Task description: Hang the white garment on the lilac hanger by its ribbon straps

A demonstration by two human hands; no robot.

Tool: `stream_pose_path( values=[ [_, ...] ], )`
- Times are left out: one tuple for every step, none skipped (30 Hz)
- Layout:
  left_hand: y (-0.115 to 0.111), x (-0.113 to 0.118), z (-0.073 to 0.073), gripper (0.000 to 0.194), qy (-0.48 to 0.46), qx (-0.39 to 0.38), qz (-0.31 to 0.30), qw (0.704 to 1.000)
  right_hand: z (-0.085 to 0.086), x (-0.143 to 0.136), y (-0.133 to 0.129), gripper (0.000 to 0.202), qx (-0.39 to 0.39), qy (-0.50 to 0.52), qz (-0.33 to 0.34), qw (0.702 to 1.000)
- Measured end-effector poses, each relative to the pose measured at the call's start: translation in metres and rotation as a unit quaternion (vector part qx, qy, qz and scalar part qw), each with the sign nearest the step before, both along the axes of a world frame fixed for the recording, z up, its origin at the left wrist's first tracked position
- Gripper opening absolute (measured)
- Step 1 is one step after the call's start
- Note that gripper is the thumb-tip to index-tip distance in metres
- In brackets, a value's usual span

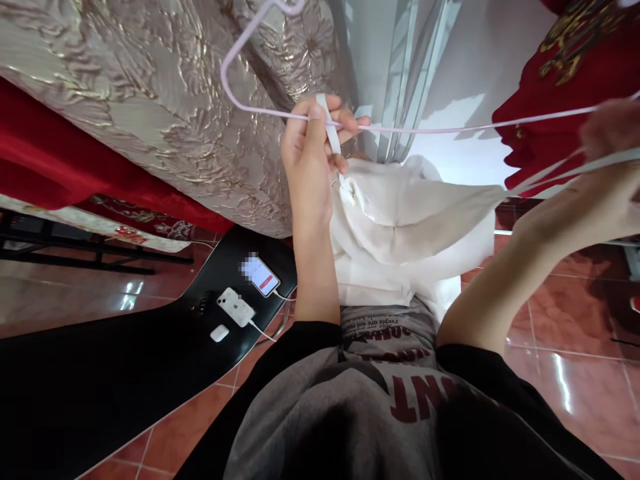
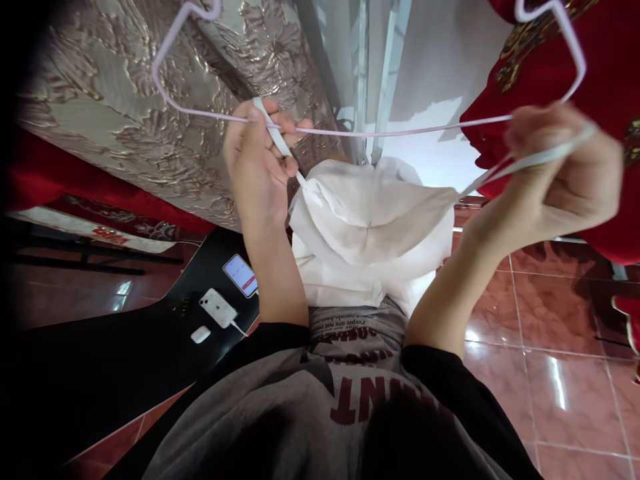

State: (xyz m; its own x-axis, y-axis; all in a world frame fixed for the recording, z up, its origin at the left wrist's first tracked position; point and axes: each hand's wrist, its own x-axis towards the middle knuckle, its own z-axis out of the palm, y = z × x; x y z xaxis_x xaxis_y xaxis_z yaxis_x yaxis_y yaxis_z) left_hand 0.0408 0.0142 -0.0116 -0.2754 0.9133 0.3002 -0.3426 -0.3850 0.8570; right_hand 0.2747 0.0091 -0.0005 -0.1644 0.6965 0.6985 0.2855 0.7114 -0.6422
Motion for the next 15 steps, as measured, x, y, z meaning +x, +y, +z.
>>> stream_pose_path(
  values=[
    [0.0, 0.002, 0.0, 0.028, 0.004, 0.005, -0.003, 1.0, -0.004, -0.007, -0.002, 0.055, 0.032, 0.033, -0.042, 0.998],
    [0.0, 0.005, -0.001, 0.03, 0.002, 0.007, -0.007, 1.0, -0.007, -0.015, -0.001, 0.04, 0.057, 0.057, -0.082, 0.993],
    [-0.001, 0.006, 0.0, 0.031, -0.004, 0.01, -0.011, 1.0, -0.009, -0.022, 0.001, 0.027, 0.068, 0.067, -0.114, 0.989],
    [-0.002, 0.007, 0.0, 0.032, -0.011, 0.014, -0.014, 1.0, -0.01, -0.028, 0.005, 0.021, 0.062, 0.058, -0.127, 0.988],
    [-0.004, 0.007, 0.0, 0.032, -0.016, 0.017, -0.016, 1.0, -0.011, -0.034, 0.009, 0.02, 0.046, 0.038, -0.127, 0.99],
    [-0.006, 0.006, 0.001, 0.03, -0.022, 0.021, -0.017, 0.999, -0.013, -0.037, 0.013, 0.021, 0.032, 0.02, -0.127, 0.991],
    [-0.008, 0.004, 0.001, 0.029, -0.027, 0.024, -0.015, 0.999, -0.014, -0.04, 0.017, 0.024, 0.025, 0.007, -0.134, 0.991],
    [-0.01, -0.001, 0.001, 0.028, -0.032, 0.03, -0.006, 0.999, -0.016, -0.04, 0.019, 0.026, 0.03, 0.004, -0.147, 0.989],
    [-0.012, -0.006, 0.001, 0.029, -0.037, 0.04, 0.016, 0.998, -0.017, -0.04, 0.021, 0.027, 0.041, 0.012, -0.163, 0.986],
    [-0.014, -0.013, 0.001, 0.031, -0.038, 0.053, 0.053, 0.996, -0.018, -0.038, 0.02, 0.028, 0.052, 0.023, -0.174, 0.983],
    [-0.015, -0.02, 0.0, 0.035, -0.033, 0.07, 0.1, 0.992, -0.019, -0.036, 0.02, 0.028, 0.059, 0.038, -0.18, 0.981],
    [-0.015, -0.028, -0.001, 0.038, -0.023, 0.087, 0.151, 0.984, -0.02, -0.034, 0.018, 0.028, 0.062, 0.05, -0.177, 0.981],
    [-0.014, -0.036, -0.002, 0.04, -0.01, 0.101, 0.196, 0.975, -0.02, -0.032, 0.016, 0.027, 0.062, 0.06, -0.17, 0.982],
    [-0.013, -0.043, -0.003, 0.04, 0.002, 0.11, 0.234, 0.966, -0.02, -0.03, 0.015, 0.025, 0.06, 0.066, -0.164, 0.982],
    [-0.011, -0.049, -0.003, 0.039, 0.012, 0.114, 0.263, 0.958, -0.02, -0.029, 0.014, 0.024, 0.056, 0.065, -0.161, 0.983]
  ],
)
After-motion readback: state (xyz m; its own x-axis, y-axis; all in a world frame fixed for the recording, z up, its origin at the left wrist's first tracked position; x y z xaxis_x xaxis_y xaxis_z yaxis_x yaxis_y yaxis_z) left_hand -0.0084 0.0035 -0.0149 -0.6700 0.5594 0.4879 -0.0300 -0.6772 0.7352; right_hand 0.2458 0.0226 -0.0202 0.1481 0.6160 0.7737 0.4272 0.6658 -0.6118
